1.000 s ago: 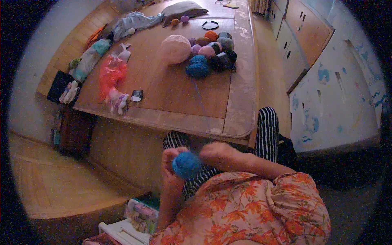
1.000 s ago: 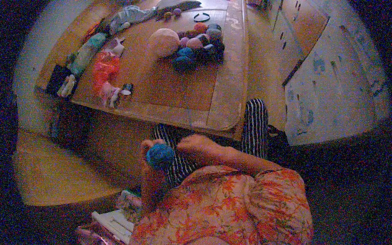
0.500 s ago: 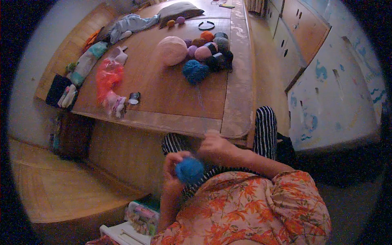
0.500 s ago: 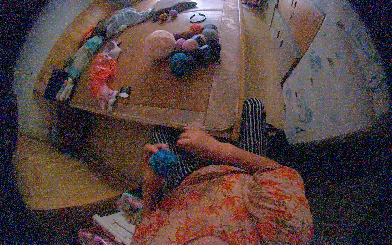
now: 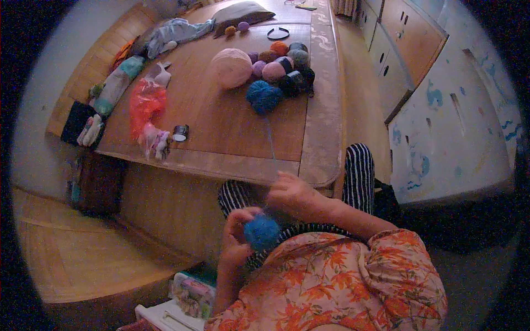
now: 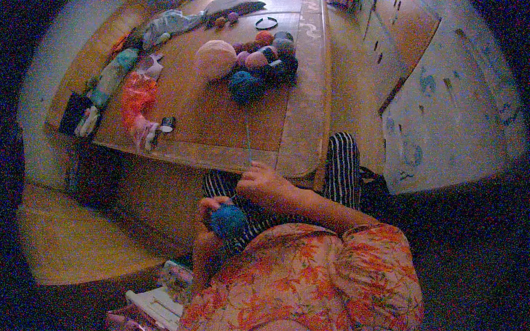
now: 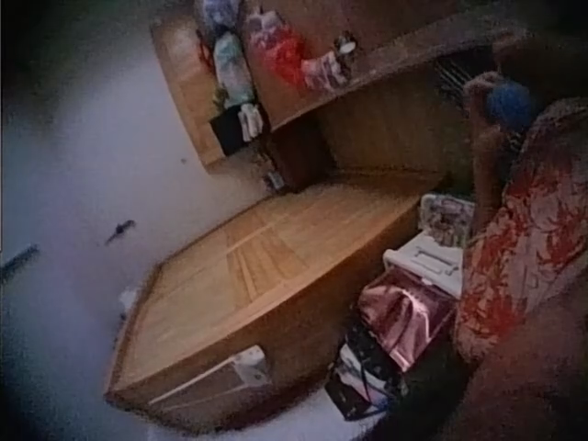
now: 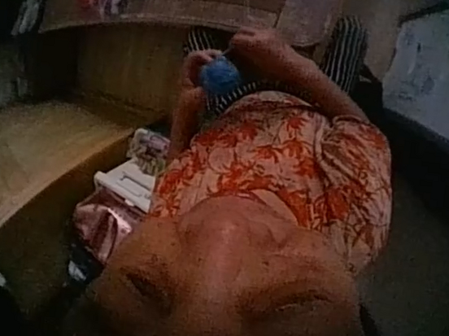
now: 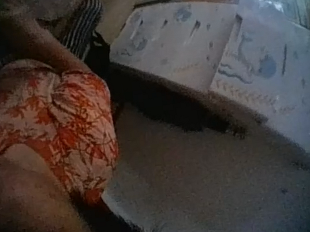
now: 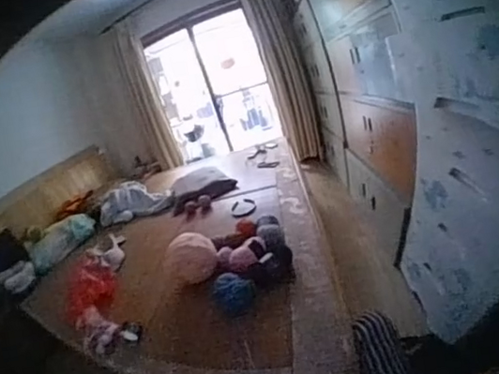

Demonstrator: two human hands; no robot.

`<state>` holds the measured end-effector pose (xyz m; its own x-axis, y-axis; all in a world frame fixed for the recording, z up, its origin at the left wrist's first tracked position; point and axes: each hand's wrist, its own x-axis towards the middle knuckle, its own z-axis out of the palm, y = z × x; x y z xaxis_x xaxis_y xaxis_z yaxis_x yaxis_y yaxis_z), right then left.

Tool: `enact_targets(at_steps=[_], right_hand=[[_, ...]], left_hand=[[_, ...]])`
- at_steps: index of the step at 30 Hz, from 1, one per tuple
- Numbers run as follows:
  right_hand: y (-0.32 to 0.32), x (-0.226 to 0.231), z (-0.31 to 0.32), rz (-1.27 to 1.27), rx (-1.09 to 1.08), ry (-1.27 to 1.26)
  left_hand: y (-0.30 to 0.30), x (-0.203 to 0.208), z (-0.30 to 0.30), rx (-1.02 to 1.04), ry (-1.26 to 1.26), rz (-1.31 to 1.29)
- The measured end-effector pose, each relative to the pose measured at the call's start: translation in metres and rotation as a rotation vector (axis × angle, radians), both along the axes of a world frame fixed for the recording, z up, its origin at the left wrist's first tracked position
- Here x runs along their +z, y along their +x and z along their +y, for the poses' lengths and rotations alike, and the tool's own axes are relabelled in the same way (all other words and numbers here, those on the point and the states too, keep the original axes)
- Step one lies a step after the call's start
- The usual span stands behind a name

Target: The recorder is winding a ball of blue yarn while sitting in a bedroom.

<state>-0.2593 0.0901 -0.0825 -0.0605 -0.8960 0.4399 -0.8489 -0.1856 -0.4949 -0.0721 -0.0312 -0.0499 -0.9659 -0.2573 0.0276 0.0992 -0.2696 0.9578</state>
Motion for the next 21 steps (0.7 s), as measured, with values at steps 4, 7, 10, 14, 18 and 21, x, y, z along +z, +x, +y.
enact_targets(at_steps=[4, 7, 10, 14, 18, 21], right_hand=[[0.027, -0.002, 0.005, 0.128, 0.246, 0.249], [0.029, 0.017, 0.013, 0.021, 0.259, 0.095], [0.016, 0.026, 0.009, 0.028, 0.221, 0.027], [-0.010, 0.021, 0.002, -0.025, 0.124, -0.080], [0.006, -0.006, 0.002, 0.084, 0.063, -0.010], [0.025, 0.004, 0.010, 0.089, 0.226, 0.028]], left_hand=[[-0.010, 0.001, -0.005, 0.314, -0.027, 0.034], [-0.013, -0.018, -0.009, 0.391, -0.287, -0.197], [-0.008, -0.027, -0.007, 0.211, -0.580, -0.275], [-0.005, -0.014, 0.002, -0.014, -0.172, -0.097], [-0.002, -0.032, -0.005, 0.358, 0.340, 0.031], [-0.023, 0.006, -0.001, 0.577, 0.039, -0.099]])
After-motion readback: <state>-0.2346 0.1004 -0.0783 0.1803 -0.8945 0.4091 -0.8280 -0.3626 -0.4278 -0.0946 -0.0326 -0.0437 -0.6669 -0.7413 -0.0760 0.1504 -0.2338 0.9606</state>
